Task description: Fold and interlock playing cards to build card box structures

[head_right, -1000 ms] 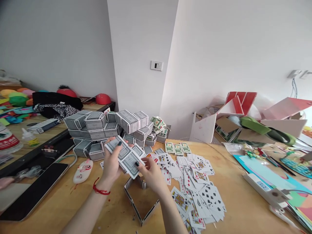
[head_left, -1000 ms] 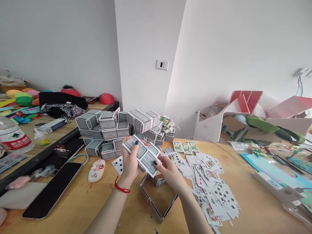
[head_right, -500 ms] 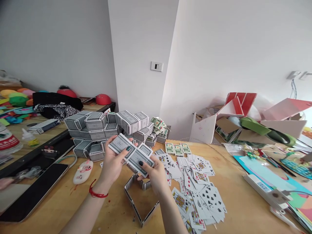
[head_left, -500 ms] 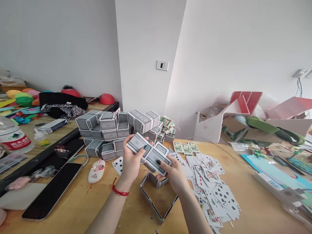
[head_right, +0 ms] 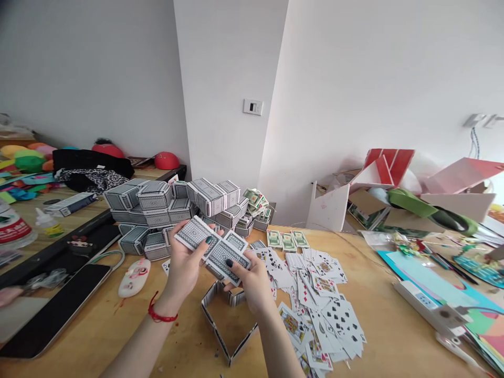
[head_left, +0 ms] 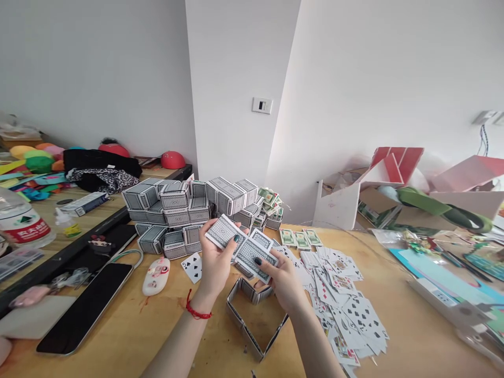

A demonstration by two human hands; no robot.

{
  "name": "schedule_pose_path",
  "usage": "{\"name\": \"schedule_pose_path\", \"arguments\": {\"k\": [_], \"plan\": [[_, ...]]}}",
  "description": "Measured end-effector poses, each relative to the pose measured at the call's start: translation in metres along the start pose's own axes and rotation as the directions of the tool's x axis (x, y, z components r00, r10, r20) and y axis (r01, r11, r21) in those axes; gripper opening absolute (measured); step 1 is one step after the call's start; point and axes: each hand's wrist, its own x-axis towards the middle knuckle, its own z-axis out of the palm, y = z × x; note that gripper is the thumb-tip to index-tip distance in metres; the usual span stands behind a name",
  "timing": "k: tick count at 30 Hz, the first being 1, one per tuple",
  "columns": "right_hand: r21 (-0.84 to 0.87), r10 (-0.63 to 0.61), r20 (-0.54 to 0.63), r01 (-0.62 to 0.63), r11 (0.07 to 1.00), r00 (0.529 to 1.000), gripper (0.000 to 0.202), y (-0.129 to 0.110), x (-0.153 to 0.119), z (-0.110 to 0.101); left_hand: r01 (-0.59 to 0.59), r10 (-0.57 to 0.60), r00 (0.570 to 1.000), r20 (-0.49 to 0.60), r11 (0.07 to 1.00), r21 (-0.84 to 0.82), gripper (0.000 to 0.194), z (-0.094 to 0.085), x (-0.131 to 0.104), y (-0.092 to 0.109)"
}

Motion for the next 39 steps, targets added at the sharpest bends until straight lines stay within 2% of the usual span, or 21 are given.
{"name": "schedule_pose_path", "arguments": {"k": [5, 9, 16, 20, 23, 26, 29, 32, 34, 37, 39], "plan": [[-0.001, -0.008, -0.034, 0.008, 1.0, 0.999, 0.031, 0.003, 0.001, 0.0, -0.039, 0.038, 0.999, 0.026, 0.999, 0.025, 0.046, -0.001, 0.0, 0.0], [0.037, -0.003, -0.036, 0.004, 0.999, 0.999, 0.037, 0.005, 0.003, -0.002, -0.058, 0.054, 0.997, 0.058, 0.996, 0.065, 0.047, -0.002, -0.001, 0.001], [-0.002, -0.066, -0.032, 0.066, 0.998, 0.997, 0.033, 0.004, 0.001, 0.0, -0.092, 0.086, 0.995, 0.06, 0.989, 0.112, 0.047, 0.0, -0.004, 0.001], [-0.035, -0.077, -0.056, 0.075, 0.997, 0.995, 0.034, 0.0, -0.001, 0.004, -0.077, 0.076, 0.997, 0.011, 0.992, 0.096, 0.048, 0.005, -0.006, 0.001], [-0.081, -0.075, -0.027, 0.072, 0.994, 0.997, 0.035, -0.002, -0.002, 0.006, -0.08, 0.085, 0.994, -0.062, 0.994, 0.077, 0.048, 0.01, -0.008, -0.002], [-0.095, -0.065, 0.0, 0.064, 0.993, 0.998, 0.035, -0.001, -0.001, 0.004, -0.04, 0.042, 0.995, -0.086, 0.999, 0.024, 0.049, 0.012, -0.008, -0.003], [-0.078, -0.067, 0.0, 0.067, 0.995, 0.998, 0.037, -0.002, 0.0, -0.001, 0.065, -0.067, 0.998, -0.021, 0.996, -0.064, 0.056, 0.01, -0.007, -0.001], [-0.049, -0.058, -0.006, 0.057, 0.997, 0.998, 0.038, -0.005, 0.0, -0.006, 0.2, -0.186, 0.975, 0.123, 0.973, -0.112, 0.067, 0.004, -0.004, 0.004], [-0.013, -0.04, 0.008, 0.04, 0.999, 0.999, 0.038, -0.009, 0.0, -0.01, 0.261, -0.23, 0.942, 0.244, 0.96, -0.104, 0.067, -0.002, -0.003, 0.007], [0.05, 0.0, 0.057, -0.003, 0.999, 0.998, 0.037, -0.013, 0.0, -0.013, 0.314, -0.273, 0.871, 0.409, 0.949, -0.036, 0.053, -0.013, -0.001, 0.008], [0.073, 0.028, 0.09, -0.035, 0.997, 0.996, 0.038, -0.014, 0.0, -0.015, 0.304, -0.275, 0.846, 0.456, 0.953, 0.011, 0.049, -0.02, 0.001, 0.007]]}}
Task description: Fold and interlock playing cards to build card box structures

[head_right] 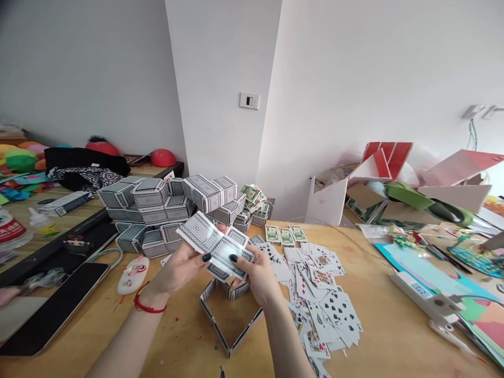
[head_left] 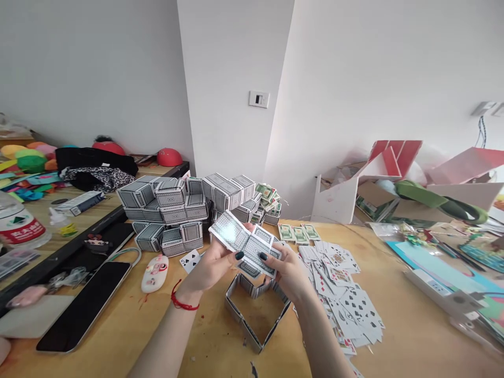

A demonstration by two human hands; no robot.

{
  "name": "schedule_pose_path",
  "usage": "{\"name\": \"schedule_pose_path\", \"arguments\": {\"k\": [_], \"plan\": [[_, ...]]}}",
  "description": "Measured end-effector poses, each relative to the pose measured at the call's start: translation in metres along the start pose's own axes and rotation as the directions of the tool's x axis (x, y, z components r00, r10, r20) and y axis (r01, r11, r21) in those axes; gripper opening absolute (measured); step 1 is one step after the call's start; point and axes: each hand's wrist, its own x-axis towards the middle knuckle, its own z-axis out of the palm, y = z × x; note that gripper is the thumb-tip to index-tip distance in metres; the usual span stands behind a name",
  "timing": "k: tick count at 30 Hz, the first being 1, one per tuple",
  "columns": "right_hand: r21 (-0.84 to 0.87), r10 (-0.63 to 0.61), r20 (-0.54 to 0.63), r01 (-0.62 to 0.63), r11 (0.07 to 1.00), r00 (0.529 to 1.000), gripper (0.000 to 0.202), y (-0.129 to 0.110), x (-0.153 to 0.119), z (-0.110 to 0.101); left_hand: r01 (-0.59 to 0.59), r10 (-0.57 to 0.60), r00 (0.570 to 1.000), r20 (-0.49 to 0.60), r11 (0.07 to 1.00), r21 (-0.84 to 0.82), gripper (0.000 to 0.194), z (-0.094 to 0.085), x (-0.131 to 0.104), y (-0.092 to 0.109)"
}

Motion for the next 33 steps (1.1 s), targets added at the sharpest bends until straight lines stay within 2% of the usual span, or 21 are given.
{"name": "schedule_pose_path", "arguments": {"k": [6, 13, 19, 21, 25, 26, 28, 31, 33], "plan": [[0.025, 0.022, 0.034, -0.023, 0.999, 0.999, 0.044, -0.002, -0.001, 0.0, -0.097, 0.102, 0.993, -0.05, 0.991, 0.091, 0.071, -0.006, 0.001, 0.0], [-0.045, 0.024, 0.041, -0.022, 0.999, 0.999, 0.047, -0.004, -0.002, -0.005, -0.071, 0.071, 0.997, 0.003, 0.979, 0.193, 0.068, -0.009, 0.001, 0.001], [0.019, 0.058, 0.049, -0.059, 0.998, 0.997, 0.048, 0.003, 0.001, -0.004, -0.038, 0.027, 0.999, 0.045, 0.967, 0.253, 0.073, -0.013, -0.001, 0.007], [0.032, 0.062, 0.058, -0.063, 0.997, 0.996, 0.048, 0.004, 0.001, -0.004, -0.024, 0.016, 0.999, 0.037, 0.974, 0.226, 0.077, -0.011, -0.002, 0.009], [0.023, 0.044, 0.052, -0.046, 0.999, 0.998, 0.046, 0.001, 0.001, -0.004, -0.075, 0.074, 0.997, 0.006, 0.996, 0.047, 0.103, -0.002, -0.002, 0.015], [0.015, 0.042, 0.048, -0.043, 0.999, 0.998, 0.046, 0.0, 0.0, -0.003, -0.109, 0.109, 0.993, -0.039, 0.994, -0.007, 0.101, 0.001, -0.001, 0.016], [-0.002, 0.045, 0.047, -0.045, 0.999, 0.998, 0.047, 0.0, -0.001, 0.001, -0.197, 0.182, 0.967, -0.178, 0.977, -0.075, 0.075, 0.006, 0.001, 0.017], [-0.016, 0.064, 0.051, -0.063, 0.998, 0.997, 0.044, 0.002, -0.003, 0.01, -0.322, 0.277, 0.881, -0.383, 0.945, -0.057, 0.025, 0.012, 0.006, 0.013], [-0.006, 0.067, 0.046, -0.066, 0.998, 0.997, 0.04, 0.003, -0.004, 0.015, -0.379, 0.329, 0.822, -0.466, 0.925, -0.016, 0.01, 0.015, 0.009, 0.008]]}}
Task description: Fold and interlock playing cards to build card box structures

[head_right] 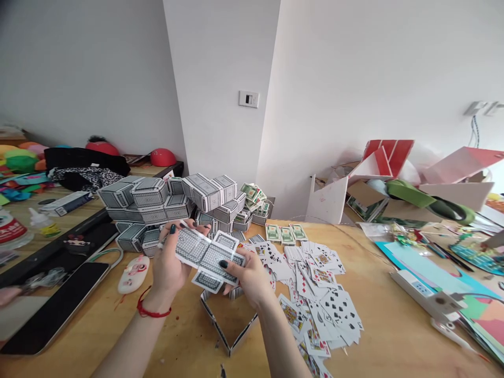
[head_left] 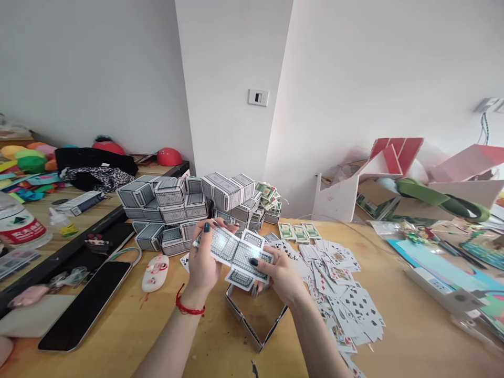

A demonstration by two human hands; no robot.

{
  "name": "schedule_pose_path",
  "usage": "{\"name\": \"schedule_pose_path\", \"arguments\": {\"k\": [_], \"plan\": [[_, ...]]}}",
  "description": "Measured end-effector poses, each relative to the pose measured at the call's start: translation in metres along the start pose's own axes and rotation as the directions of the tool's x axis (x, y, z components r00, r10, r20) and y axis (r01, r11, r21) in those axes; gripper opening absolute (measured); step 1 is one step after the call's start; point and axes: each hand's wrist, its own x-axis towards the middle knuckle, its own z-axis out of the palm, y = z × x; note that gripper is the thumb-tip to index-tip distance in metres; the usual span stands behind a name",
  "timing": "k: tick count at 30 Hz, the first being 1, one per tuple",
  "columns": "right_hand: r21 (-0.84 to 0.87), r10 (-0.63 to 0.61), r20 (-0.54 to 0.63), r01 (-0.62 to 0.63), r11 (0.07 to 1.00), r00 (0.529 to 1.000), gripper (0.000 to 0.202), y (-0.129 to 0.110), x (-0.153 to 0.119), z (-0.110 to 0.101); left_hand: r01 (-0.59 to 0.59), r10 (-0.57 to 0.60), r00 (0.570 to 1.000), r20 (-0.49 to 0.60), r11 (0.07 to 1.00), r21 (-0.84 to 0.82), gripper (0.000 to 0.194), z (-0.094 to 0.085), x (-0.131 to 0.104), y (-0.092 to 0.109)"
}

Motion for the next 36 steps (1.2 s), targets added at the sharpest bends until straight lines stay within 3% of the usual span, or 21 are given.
{"name": "schedule_pose_path", "arguments": {"k": [3, 16, 21, 24, 26, 29, 32, 36], "plan": [[0.018, -0.009, -0.017, 0.009, 1.0, 1.0, 0.038, 0.002, 0.0, 0.004, -0.049, 0.05, 0.997, -0.063, 0.999, 0.01, 0.005, 0.003, -0.002, -0.006], [0.031, -0.012, -0.089, 0.015, 0.999, 0.996, 0.034, 0.005, 0.002, 0.002, 0.011, -0.003, 0.995, -0.098, 0.996, 0.084, 0.015, 0.012, -0.013, -0.018], [0.01, -0.024, -0.126, 0.026, 1.0, 0.992, 0.037, 0.003, 0.001, -0.002, -0.011, 0.01, 0.999, 0.048, 0.999, 0.035, 0.012, 0.012, -0.019, -0.022], [-0.027, -0.056, -0.079, 0.054, 0.998, 0.995, 0.036, 0.001, 0.001, -0.006, 0.124, -0.112, 0.989, 0.099, 0.985, -0.123, 0.016, 0.01, -0.015, -0.011], [-0.061, -0.081, -0.066, 0.077, 0.995, 0.994, 0.036, 0.0, 0.0, -0.007, 0.225, -0.224, 0.974, 0.035, 0.942, -0.249, 0.024, 0.008, -0.01, -0.002], [-0.143, -0.079, -0.051, 0.071, 0.987, 0.996, 0.036, 0.001, 0.0, -0.004, 0.299, -0.376, 0.915, -0.146, 0.876, -0.379, 0.025, 0.006, -0.001, 0.009], [-0.246, -0.057, -0.053, 0.043, 0.968, 0.997, 0.034, 0.001, -0.002, 0.002, 0.296, -0.413, 0.877, -0.246, 0.867, -0.4, 0.023, 0.005, 0.003, 0.015], [-0.318, -0.077, -0.1, 0.041, 0.947, 0.992, 0.034, 0.0, -0.004, 0.006, 0.315, -0.413, 0.875, -0.251, 0.881, -0.354, 0.025, 0.006, 0.005, 0.018]]}}
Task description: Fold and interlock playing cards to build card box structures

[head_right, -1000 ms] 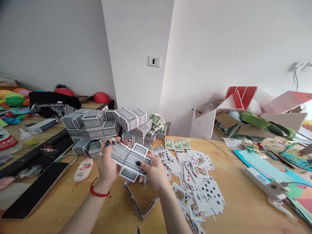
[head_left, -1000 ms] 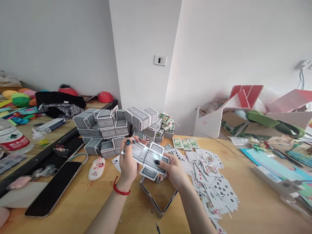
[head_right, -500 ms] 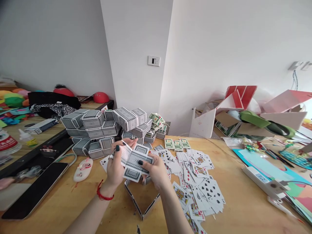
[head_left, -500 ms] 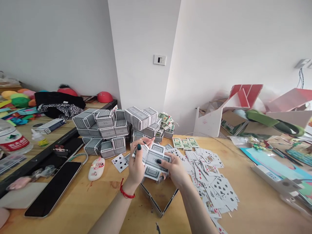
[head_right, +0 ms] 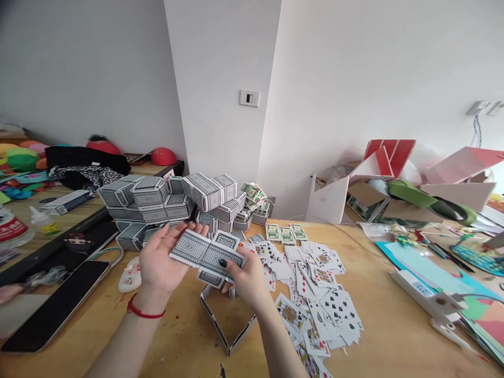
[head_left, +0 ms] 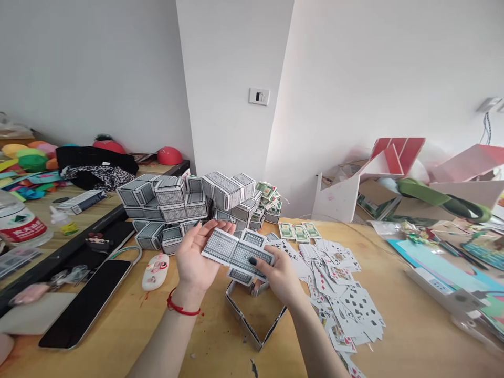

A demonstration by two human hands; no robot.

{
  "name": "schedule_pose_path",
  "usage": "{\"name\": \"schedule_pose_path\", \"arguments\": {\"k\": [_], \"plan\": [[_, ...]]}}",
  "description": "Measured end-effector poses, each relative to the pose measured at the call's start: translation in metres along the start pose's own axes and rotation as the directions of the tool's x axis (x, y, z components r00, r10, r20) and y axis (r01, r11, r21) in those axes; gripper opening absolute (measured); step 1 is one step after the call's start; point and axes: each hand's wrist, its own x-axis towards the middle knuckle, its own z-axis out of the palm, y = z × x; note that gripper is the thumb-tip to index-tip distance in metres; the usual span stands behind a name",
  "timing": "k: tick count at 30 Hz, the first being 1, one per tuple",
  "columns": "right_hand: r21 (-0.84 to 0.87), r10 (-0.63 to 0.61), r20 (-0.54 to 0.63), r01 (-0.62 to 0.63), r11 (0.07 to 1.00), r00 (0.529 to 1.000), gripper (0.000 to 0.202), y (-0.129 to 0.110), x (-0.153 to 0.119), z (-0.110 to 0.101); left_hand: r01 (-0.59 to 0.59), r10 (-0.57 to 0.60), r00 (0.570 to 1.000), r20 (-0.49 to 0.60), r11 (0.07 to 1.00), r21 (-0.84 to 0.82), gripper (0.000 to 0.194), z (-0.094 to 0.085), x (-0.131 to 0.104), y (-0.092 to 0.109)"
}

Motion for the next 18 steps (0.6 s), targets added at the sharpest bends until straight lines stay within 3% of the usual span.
{"name": "schedule_pose_path", "arguments": {"k": [4, 12, 18], "plan": [[0.062, 0.001, 0.025, -0.003, 0.998, 1.0, 0.034, 0.002, 0.001, 0.0, -0.058, 0.056, 0.997, -0.044, 0.998, -0.037, 0.02, -0.001, 0.002, -0.004], [0.084, 0.008, -0.055, -0.003, 0.996, 0.998, 0.033, 0.004, 0.003, 0.001, -0.062, 0.066, 0.994, 0.087, 0.997, -0.047, 0.019, 0.0, 0.0, -0.018], [0.081, -0.02, -0.043, 0.023, 0.996, 0.999, 0.035, 0.006, 0.004, -0.008, -0.087, 0.074, 0.992, 0.104, 0.989, 0.122, 0.011, -0.002, 0.0, -0.019]]}}
